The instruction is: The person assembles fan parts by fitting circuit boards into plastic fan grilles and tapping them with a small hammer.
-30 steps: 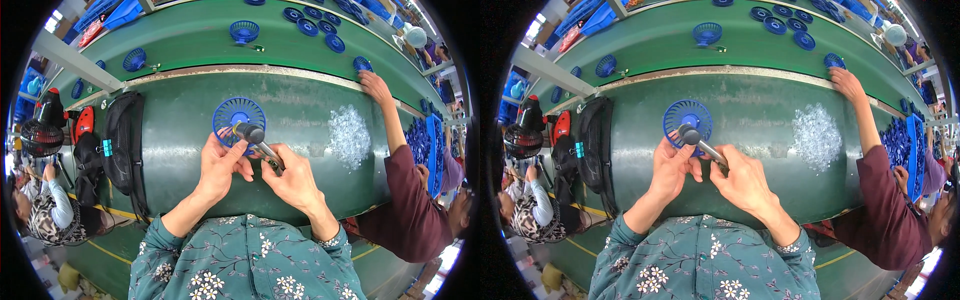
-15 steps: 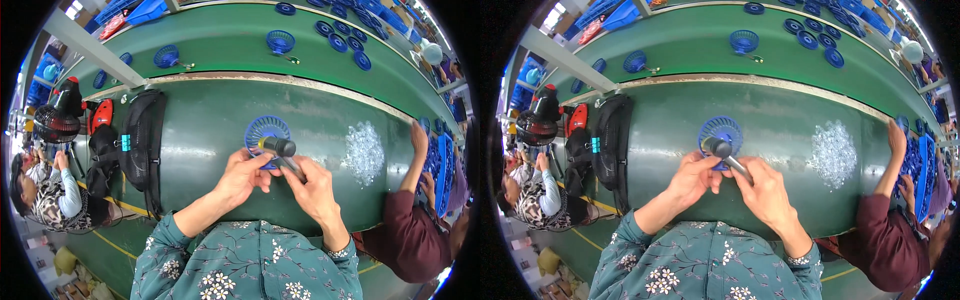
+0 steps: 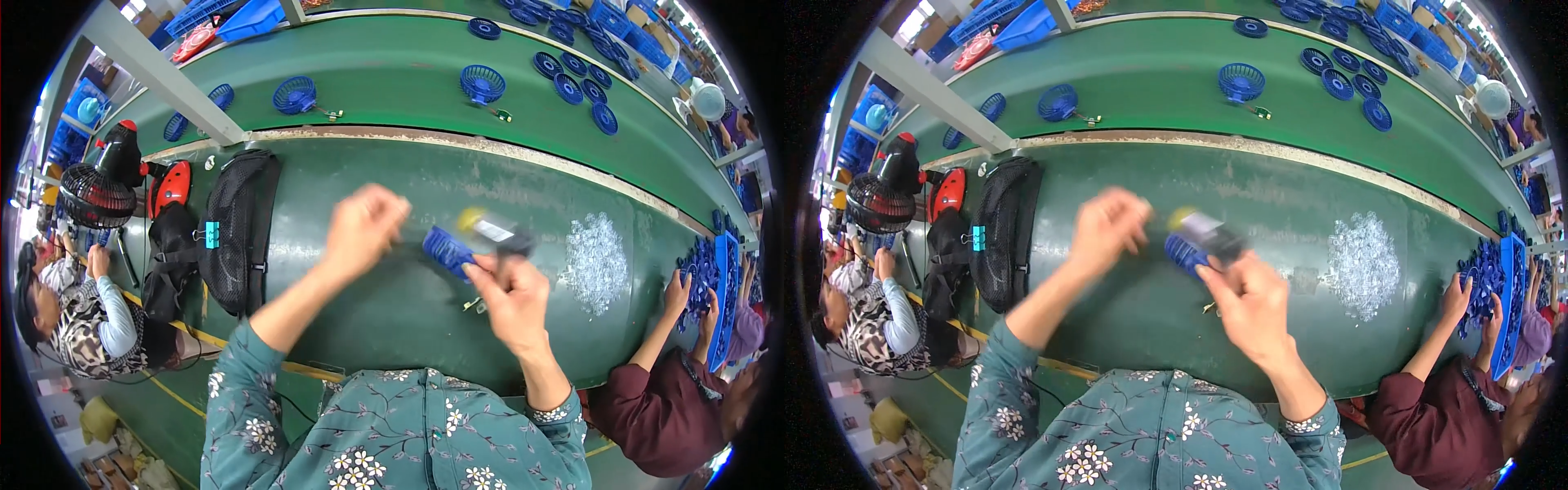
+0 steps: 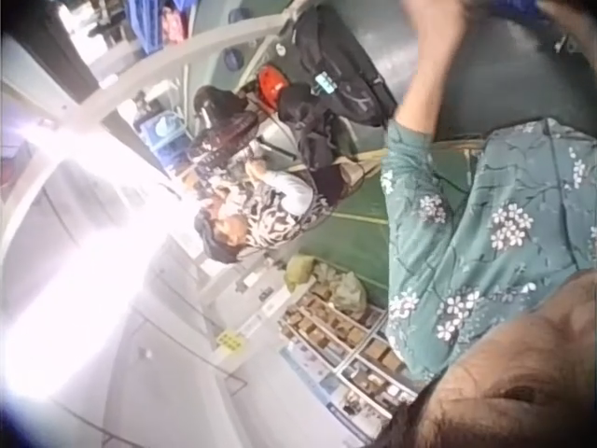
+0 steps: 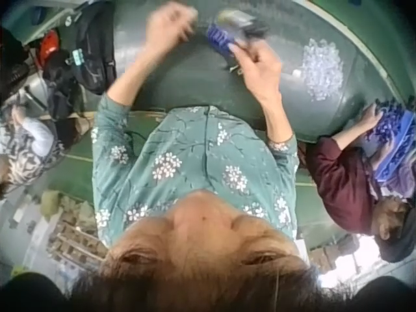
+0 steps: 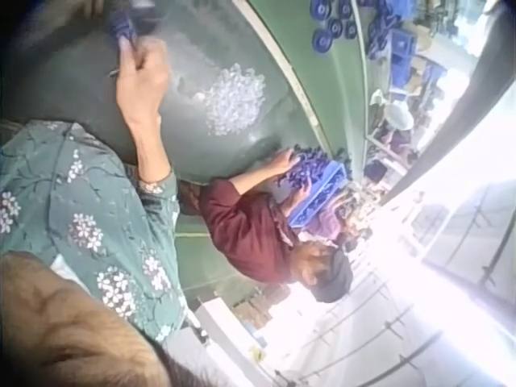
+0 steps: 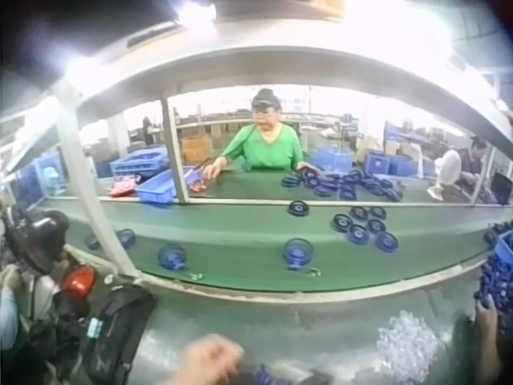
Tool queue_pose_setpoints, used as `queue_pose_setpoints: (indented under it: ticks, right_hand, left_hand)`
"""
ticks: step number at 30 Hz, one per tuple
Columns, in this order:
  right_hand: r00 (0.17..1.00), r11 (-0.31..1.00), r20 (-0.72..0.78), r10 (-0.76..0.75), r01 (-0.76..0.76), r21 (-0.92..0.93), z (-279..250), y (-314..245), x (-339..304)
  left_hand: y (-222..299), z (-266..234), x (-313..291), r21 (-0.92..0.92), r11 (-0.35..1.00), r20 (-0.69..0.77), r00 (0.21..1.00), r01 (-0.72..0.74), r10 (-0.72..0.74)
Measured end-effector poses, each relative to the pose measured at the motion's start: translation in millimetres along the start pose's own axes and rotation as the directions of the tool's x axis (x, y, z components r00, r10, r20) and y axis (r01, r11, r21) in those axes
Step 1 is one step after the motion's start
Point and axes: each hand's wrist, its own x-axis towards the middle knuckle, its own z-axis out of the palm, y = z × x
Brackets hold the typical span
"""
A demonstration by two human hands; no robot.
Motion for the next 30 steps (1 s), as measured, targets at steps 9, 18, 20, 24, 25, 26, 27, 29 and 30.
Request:
queue_pose_setpoints:
  ticks: [9,18,20,24,25,26,27,29,30]
  right_hand:
    - [0.752,0.595,0.285,0.594,-0.649,0.474,-7,11,30]
    - [0.725,0.779,0.295,0.623,-0.609,-0.148,-18,50,44]
    - [0.744,0.799,0.292,0.601,-0.568,-0.195,-14,46,46]
    - [0.847,0.856,0.222,0.483,-0.404,-0.321,-16,40,41]
    - [0.85,0.855,0.21,0.483,-0.406,-0.323,-13,26,43]
    - [0.872,0.863,0.188,0.452,-0.375,-0.338,-10,28,41]
    - [0.892,0.87,0.168,0.419,-0.342,-0.355,-10,31,37]
    - [0.853,0.844,0.188,0.486,-0.402,-0.355,-13,24,37]
    - [0.884,0.869,0.154,0.441,-0.377,-0.321,-14,25,34]
  left_hand:
    - [-8,-137,152,0.779,0.622,-0.255,0.868,-0.076,0.425]
    - [12,-75,24,0.691,0.7,-0.149,0.912,-0.18,0.382]
    - [10,-73,-20,0.717,0.668,-0.022,0.951,-0.199,0.307]
    - [25,-35,-67,0.892,0.343,0.073,0.844,-0.294,0.532]
    - [24,-24,-76,0.882,0.341,0.079,0.814,-0.327,0.576]
    - [26,-6,-86,0.815,0.386,0.181,0.822,-0.433,0.539]
    - [23,13,-91,0.762,0.4,0.268,0.811,-0.508,0.52]
    - [18,41,-90,0.72,0.301,0.43,0.742,-0.625,0.514]
    - [7,51,-87,0.695,0.335,0.429,0.741,-0.636,0.517]
